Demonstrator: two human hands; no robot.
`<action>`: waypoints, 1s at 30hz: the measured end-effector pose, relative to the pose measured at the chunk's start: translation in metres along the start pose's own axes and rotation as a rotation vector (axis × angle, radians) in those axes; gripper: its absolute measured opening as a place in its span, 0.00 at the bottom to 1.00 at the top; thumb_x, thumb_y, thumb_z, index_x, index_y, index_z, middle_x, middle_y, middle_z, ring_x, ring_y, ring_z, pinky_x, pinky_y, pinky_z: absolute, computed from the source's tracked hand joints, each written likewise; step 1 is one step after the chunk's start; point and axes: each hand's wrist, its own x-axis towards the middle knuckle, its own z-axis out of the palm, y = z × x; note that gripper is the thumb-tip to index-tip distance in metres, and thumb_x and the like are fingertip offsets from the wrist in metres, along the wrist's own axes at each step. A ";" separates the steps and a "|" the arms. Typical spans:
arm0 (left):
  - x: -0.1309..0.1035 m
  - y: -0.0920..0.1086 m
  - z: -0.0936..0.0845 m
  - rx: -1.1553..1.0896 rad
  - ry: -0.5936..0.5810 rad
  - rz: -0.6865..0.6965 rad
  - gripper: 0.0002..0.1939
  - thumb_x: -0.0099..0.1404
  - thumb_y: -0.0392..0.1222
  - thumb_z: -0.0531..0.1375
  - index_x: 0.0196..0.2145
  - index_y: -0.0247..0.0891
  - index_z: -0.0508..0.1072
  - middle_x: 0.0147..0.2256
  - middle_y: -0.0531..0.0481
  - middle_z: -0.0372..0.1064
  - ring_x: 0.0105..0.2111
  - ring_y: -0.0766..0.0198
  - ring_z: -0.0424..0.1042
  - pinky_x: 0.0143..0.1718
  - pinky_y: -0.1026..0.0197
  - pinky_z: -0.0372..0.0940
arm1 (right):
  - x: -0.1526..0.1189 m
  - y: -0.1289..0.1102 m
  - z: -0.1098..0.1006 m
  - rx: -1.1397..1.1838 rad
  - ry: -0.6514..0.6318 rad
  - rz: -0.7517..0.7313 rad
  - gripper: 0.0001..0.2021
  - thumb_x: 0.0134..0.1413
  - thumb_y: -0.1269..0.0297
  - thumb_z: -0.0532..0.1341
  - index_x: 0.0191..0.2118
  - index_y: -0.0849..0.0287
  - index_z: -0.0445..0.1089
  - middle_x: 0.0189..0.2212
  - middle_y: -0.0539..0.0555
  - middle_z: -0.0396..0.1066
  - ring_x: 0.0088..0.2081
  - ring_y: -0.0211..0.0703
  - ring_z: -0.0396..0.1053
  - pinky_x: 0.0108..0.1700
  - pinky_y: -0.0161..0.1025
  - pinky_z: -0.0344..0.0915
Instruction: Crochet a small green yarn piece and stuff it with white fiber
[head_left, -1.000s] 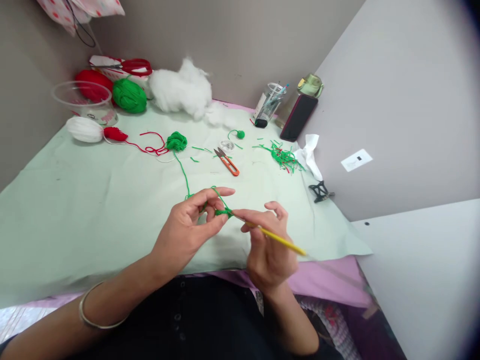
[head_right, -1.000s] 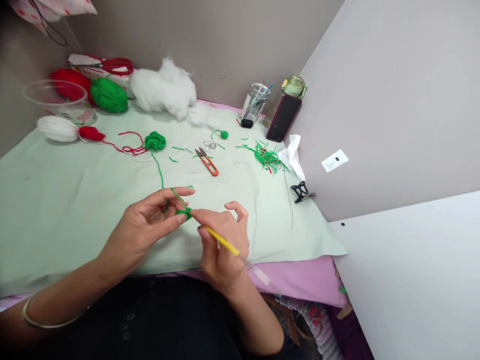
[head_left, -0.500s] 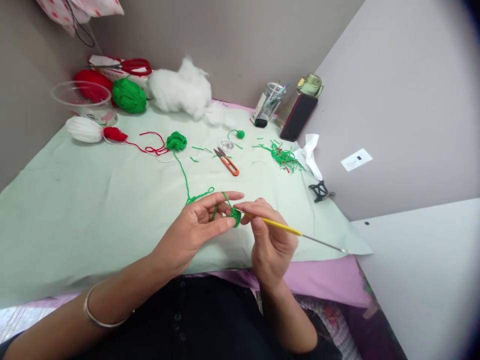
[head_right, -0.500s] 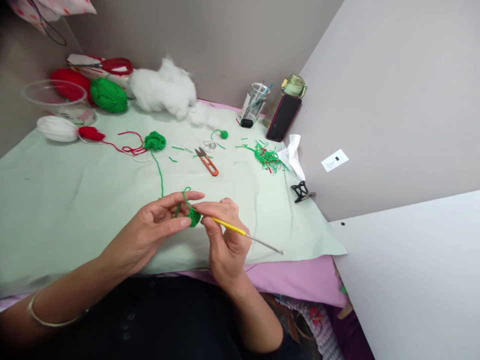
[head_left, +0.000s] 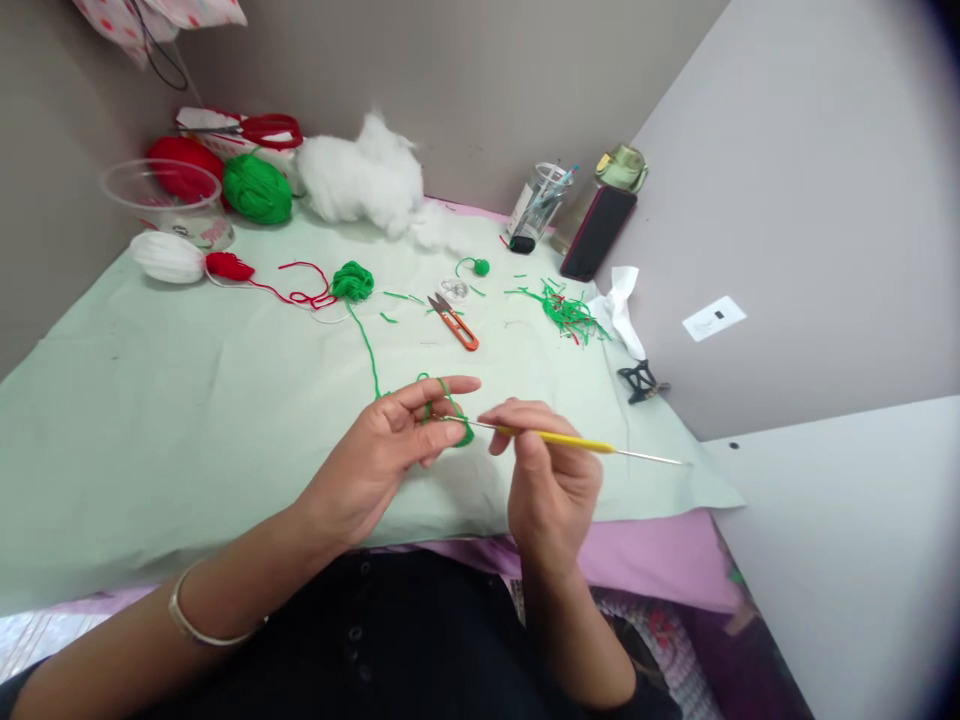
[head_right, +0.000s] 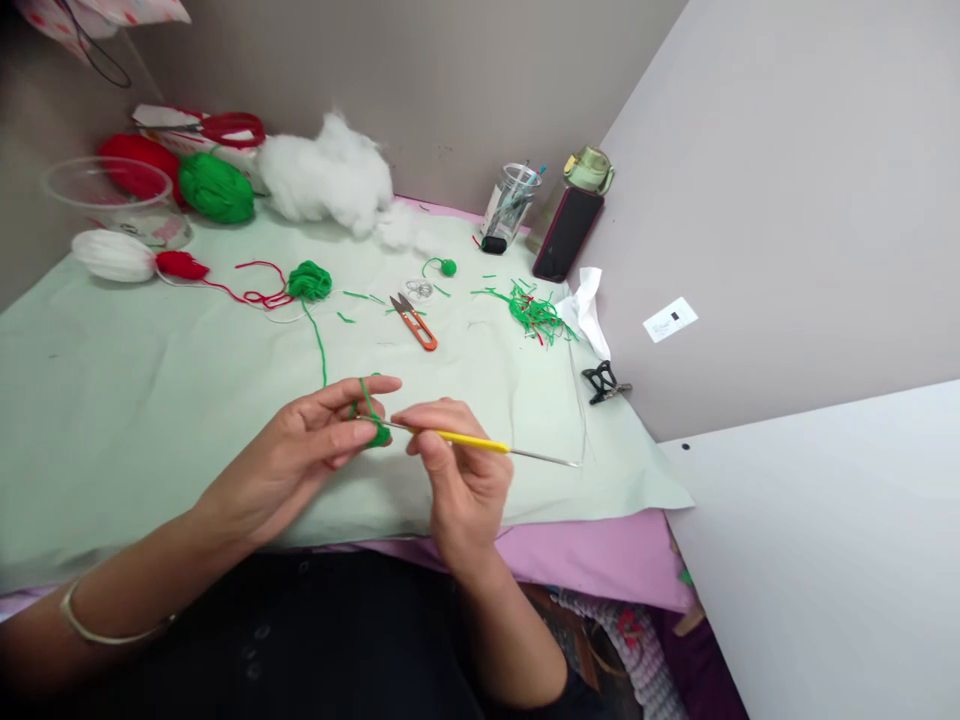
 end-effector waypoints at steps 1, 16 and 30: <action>-0.001 -0.001 0.000 0.060 -0.010 0.032 0.18 0.61 0.39 0.73 0.50 0.45 0.84 0.32 0.54 0.69 0.31 0.69 0.64 0.33 0.67 0.63 | 0.000 0.000 0.001 0.023 -0.025 0.026 0.08 0.69 0.64 0.61 0.44 0.50 0.80 0.37 0.51 0.82 0.32 0.41 0.73 0.42 0.45 0.72; -0.004 0.006 -0.012 0.280 -0.055 0.107 0.19 0.65 0.43 0.71 0.54 0.49 0.82 0.36 0.53 0.72 0.39 0.62 0.70 0.44 0.61 0.63 | 0.001 0.000 -0.004 0.139 -0.024 0.200 0.09 0.74 0.60 0.56 0.44 0.52 0.74 0.34 0.50 0.82 0.27 0.36 0.73 0.38 0.42 0.73; -0.003 0.005 -0.002 -0.063 -0.041 -0.126 0.23 0.62 0.40 0.73 0.54 0.38 0.80 0.25 0.61 0.57 0.20 0.77 0.42 0.22 0.68 0.51 | -0.011 0.007 -0.002 -0.568 -0.026 -0.421 0.13 0.69 0.70 0.59 0.51 0.47 0.76 0.42 0.50 0.84 0.34 0.40 0.79 0.60 0.53 0.63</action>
